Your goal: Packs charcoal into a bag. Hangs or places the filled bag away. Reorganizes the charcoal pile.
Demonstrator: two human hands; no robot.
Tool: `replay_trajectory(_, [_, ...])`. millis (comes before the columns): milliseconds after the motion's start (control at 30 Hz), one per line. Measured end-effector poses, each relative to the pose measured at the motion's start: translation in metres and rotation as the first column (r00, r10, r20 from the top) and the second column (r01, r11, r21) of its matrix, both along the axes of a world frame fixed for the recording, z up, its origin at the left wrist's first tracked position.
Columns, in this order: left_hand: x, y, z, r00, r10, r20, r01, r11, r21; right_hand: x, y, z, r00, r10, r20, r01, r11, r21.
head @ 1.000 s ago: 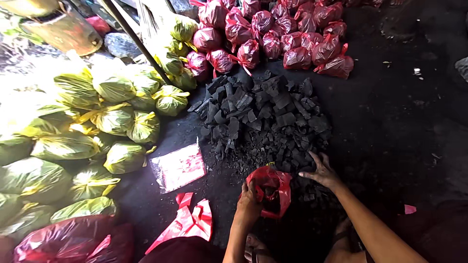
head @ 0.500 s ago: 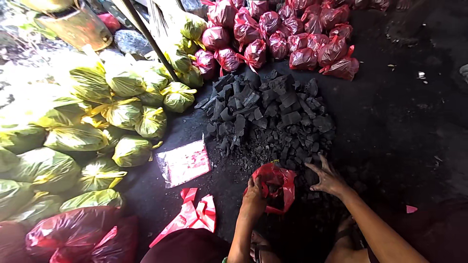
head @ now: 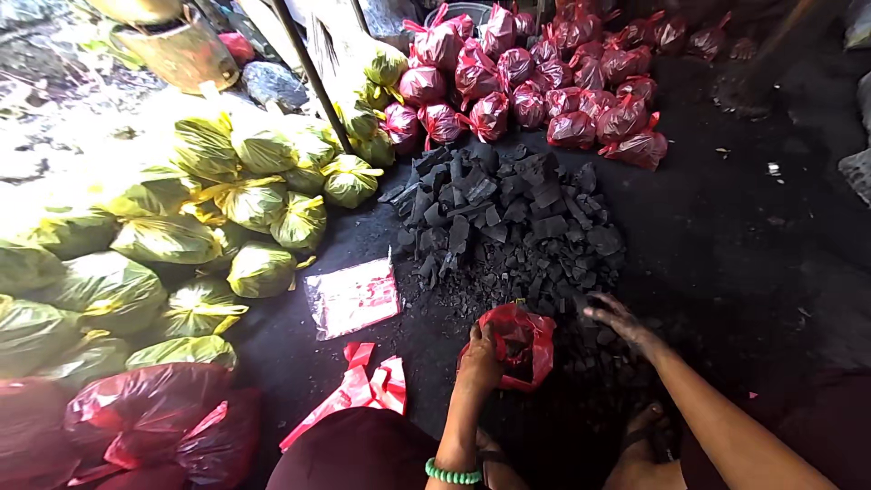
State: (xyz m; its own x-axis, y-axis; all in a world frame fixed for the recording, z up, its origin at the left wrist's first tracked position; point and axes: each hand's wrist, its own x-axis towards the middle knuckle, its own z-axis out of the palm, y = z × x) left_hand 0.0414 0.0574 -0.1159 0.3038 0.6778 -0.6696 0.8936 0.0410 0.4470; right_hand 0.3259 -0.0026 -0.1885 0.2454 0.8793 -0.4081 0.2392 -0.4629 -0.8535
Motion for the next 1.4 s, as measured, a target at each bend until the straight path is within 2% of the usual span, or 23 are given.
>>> replay_trajectory(67, [0.0, 0.0, 0.001, 1.0, -0.011, -0.006, 0.011, 1.0, -0.002, -0.011, 0.003, 0.016, 0.954, -0.215, -0.208, 0.198, 0.975, -0.1])
replay_trajectory(100, [0.0, 0.0, 0.002, 1.0, -0.016, -0.009, 0.016, 1.0, -0.003, -0.015, 0.006, 0.02, 0.921, -0.292, -0.258, 0.264, 0.955, -0.136])
replay_trajectory(267, [0.0, 0.002, 0.001, 1.0, -0.028, -0.007, 0.028, 0.999, -0.02, -0.023, 0.021, 0.014, 0.837, -0.418, -0.354, 0.396, 0.908, -0.137])
replay_trajectory(467, [0.001, 0.006, 0.001, 0.998, -0.055, -0.011, 0.055, 0.998, -0.038, -0.022, 0.055, 0.018, 0.795, -0.515, -0.32, 0.484, 0.857, -0.177])
replay_trajectory(633, [0.003, 0.006, 0.001, 0.998, -0.062, 0.005, 0.063, 0.997, -0.047, -0.001, 0.112, 0.035, 0.799, -0.551, -0.241, 0.537, 0.834, -0.127])
replay_trajectory(767, [0.003, 0.005, 0.001, 0.999, -0.036, 0.022, 0.037, 0.998, -0.045, 0.019, 0.158, 0.049, 0.855, -0.503, -0.126, 0.514, 0.854, 0.078])
replay_trajectory(867, [0.004, 0.005, 0.0, 0.999, -0.044, 0.014, 0.045, 0.998, -0.054, 0.04, 0.176, 0.046, 0.948, -0.303, 0.1, 0.287, 0.947, 0.147])
replay_trajectory(933, [0.005, 0.005, -0.001, 0.999, -0.051, 0.013, 0.052, 0.997, -0.061, 0.047, 0.171, 0.041, 0.955, -0.225, 0.194, 0.2, 0.97, 0.138])
replay_trajectory(1033, [0.006, 0.005, 0.001, 0.999, -0.046, 0.012, 0.047, 0.997, -0.056, 0.049, 0.131, 0.024, 0.931, -0.321, 0.175, 0.292, 0.941, 0.174])
replay_trajectory(1100, [0.006, 0.005, 0.0, 0.999, -0.047, -0.001, 0.047, 0.998, -0.046, 0.048, 0.089, 0.004, 0.929, -0.301, 0.216, 0.275, 0.951, 0.144])
replay_trajectory(1200, [0.006, 0.003, -0.003, 0.997, -0.057, -0.045, 0.057, 0.998, -0.019, 0.036, 0.051, -0.022, 0.947, -0.102, 0.305, 0.09, 0.995, 0.054])
replay_trajectory(1267, [0.007, 0.003, -0.003, 0.996, -0.047, -0.071, 0.047, 0.999, 0.002, 0.022, 0.052, -0.03, 0.938, 0.012, 0.348, -0.009, 1.0, -0.01])
replay_trajectory(1400, [0.007, 0.003, -0.001, 0.996, 0.005, -0.087, 0.0, 0.998, 0.055, -0.005, 0.07, -0.026, 0.911, 0.134, 0.391, -0.041, 0.97, -0.238])
